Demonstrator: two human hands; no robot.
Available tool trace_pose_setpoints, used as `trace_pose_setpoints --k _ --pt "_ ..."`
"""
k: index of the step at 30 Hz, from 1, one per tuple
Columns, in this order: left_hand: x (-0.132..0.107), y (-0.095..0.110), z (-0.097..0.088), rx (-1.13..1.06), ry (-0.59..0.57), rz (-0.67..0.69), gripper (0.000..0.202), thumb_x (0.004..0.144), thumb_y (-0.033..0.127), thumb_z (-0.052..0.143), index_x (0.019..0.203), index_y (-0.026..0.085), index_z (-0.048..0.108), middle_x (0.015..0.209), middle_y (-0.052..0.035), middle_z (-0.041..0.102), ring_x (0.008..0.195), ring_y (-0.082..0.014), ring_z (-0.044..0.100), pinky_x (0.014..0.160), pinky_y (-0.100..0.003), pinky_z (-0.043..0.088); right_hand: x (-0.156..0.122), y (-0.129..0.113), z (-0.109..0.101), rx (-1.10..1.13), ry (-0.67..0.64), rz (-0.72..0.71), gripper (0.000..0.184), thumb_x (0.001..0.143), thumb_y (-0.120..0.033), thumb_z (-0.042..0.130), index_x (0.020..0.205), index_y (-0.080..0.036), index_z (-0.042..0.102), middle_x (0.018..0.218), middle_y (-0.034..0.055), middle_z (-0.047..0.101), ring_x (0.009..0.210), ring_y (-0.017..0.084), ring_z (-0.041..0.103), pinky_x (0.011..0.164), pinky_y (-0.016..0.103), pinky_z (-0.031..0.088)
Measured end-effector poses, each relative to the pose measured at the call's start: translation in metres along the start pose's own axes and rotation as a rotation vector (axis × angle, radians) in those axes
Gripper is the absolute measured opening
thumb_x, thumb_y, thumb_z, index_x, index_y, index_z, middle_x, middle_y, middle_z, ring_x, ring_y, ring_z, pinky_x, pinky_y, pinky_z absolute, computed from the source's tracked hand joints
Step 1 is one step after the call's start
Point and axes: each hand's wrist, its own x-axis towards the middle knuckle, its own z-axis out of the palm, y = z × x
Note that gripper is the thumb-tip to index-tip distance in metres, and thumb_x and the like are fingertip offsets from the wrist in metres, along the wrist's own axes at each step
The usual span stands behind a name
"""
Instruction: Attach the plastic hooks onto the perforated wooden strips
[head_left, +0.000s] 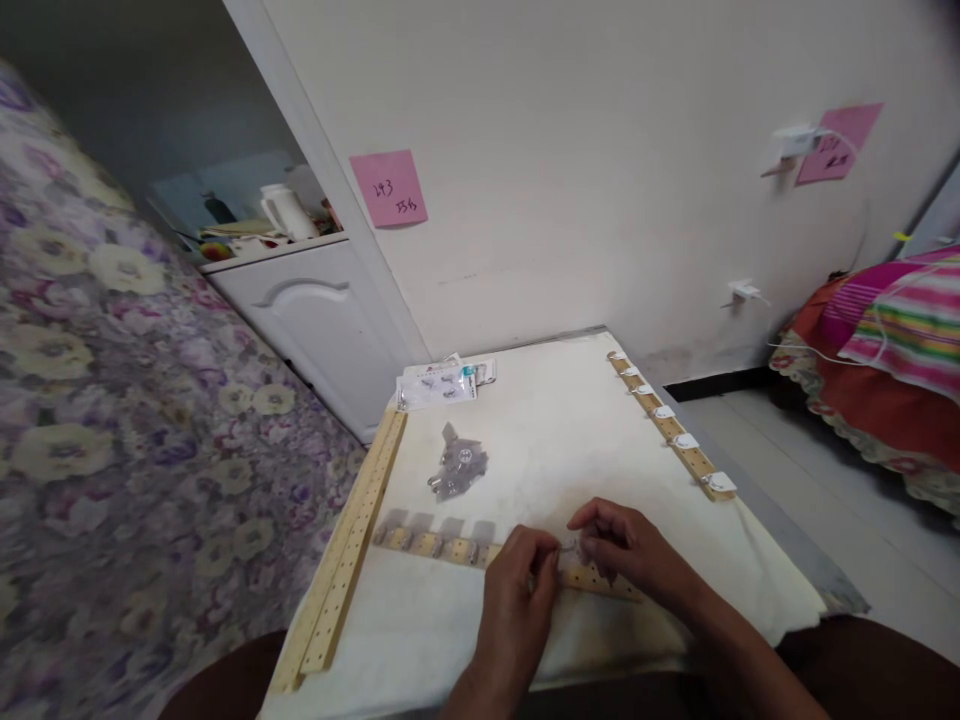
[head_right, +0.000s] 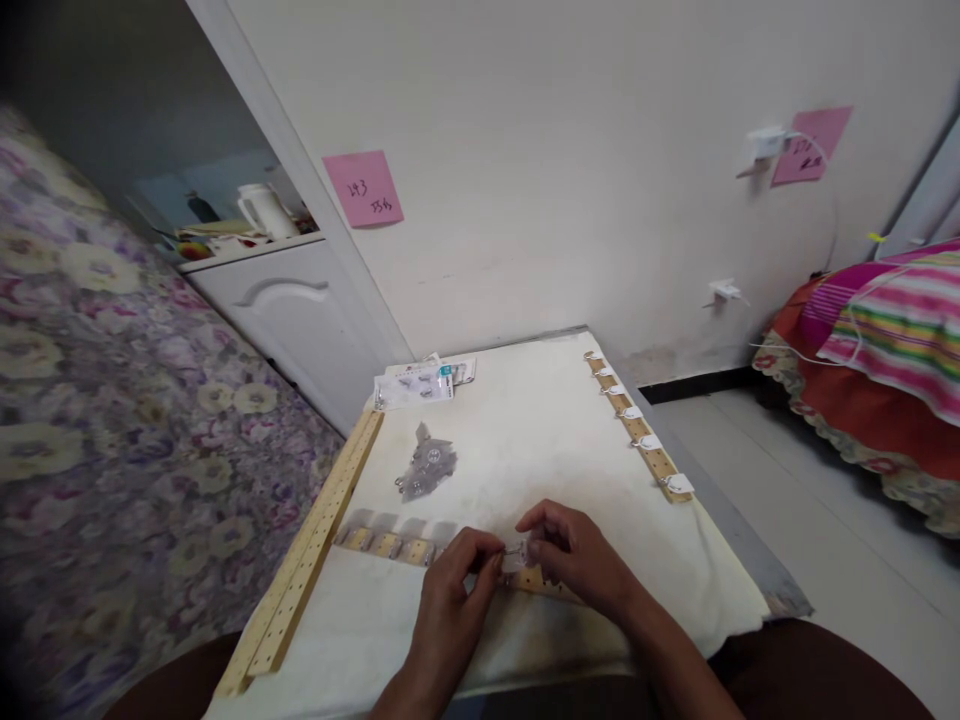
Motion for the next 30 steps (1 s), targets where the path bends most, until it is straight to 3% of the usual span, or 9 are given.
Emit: trace_pose_setpoints --k 5,12,17,21,25,30 --pt "0.003 0.004 -0.002 0.014 -0.056 0.024 0.014 0.088 0.018 0.046 0.082 0.021 0.059 0.080 -0.0002 0.060 0.074 -0.0147 0.055 0.067 -0.025 0.041 0.000 0.002 0.001 0.017 -0.042 0.036 0.013 0.078 -0.028 0.061 0.082 -0.018 0.055 0.063 -0.0047 0.055 0.051 0.008 0.049 0.049 0.021 0.037" --pt "0.004 0.008 -0.001 0.002 -0.148 0.049 0.015 0.088 0.018 0.046 0.083 0.021 0.060 0.082 -0.0008 0.059 0.077 -0.0147 0.056 0.069 -0.026 0.042 0.001 0.004 0.000 -0.047 -0.084 0.019 0.020 0.072 -0.028 0.068 0.090 -0.019 0.063 0.077 0.0001 0.063 0.069 0.014 0.055 0.063 0.025 0.040" --pt "0.002 0.009 0.001 -0.031 -0.083 0.066 0.015 0.088 0.019 0.047 0.097 0.022 0.059 0.090 -0.0021 0.060 0.082 -0.0157 0.056 0.073 -0.027 0.044 0.002 0.005 -0.001 -0.019 -0.050 0.019 0.020 0.073 -0.031 0.068 0.087 -0.019 0.064 0.077 0.0005 0.063 0.071 0.014 0.055 0.064 0.026 0.041" --pt "-0.009 0.007 0.004 -0.060 -0.004 -0.050 0.013 0.089 0.025 0.048 0.097 0.022 0.058 0.085 -0.0009 0.060 0.076 -0.0151 0.056 0.070 -0.026 0.043 0.002 0.006 -0.001 0.066 0.068 0.095 0.020 0.074 -0.035 0.066 0.083 -0.018 0.058 0.068 -0.0033 0.056 0.059 0.010 0.051 0.052 0.022 0.040" --pt "-0.027 0.002 0.017 -0.153 -0.064 -0.191 0.014 0.088 0.031 0.048 0.085 0.020 0.055 0.069 0.0021 0.056 0.062 -0.0124 0.051 0.058 -0.023 0.039 0.003 0.008 -0.002 0.100 0.097 0.106 0.022 0.073 -0.036 0.066 0.079 -0.019 0.054 0.060 -0.0061 0.051 0.053 0.009 0.049 0.047 0.022 0.042" --pt "-0.044 -0.011 0.037 -0.368 -0.115 -0.347 0.021 0.086 0.039 0.051 0.078 0.020 0.052 0.059 0.0045 0.052 0.051 -0.0099 0.047 0.048 -0.019 0.035 0.002 0.009 -0.005 0.040 0.100 0.109 0.025 0.073 -0.035 0.066 0.089 -0.019 0.055 0.066 -0.0049 0.053 0.057 0.011 0.054 0.047 0.022 0.046"
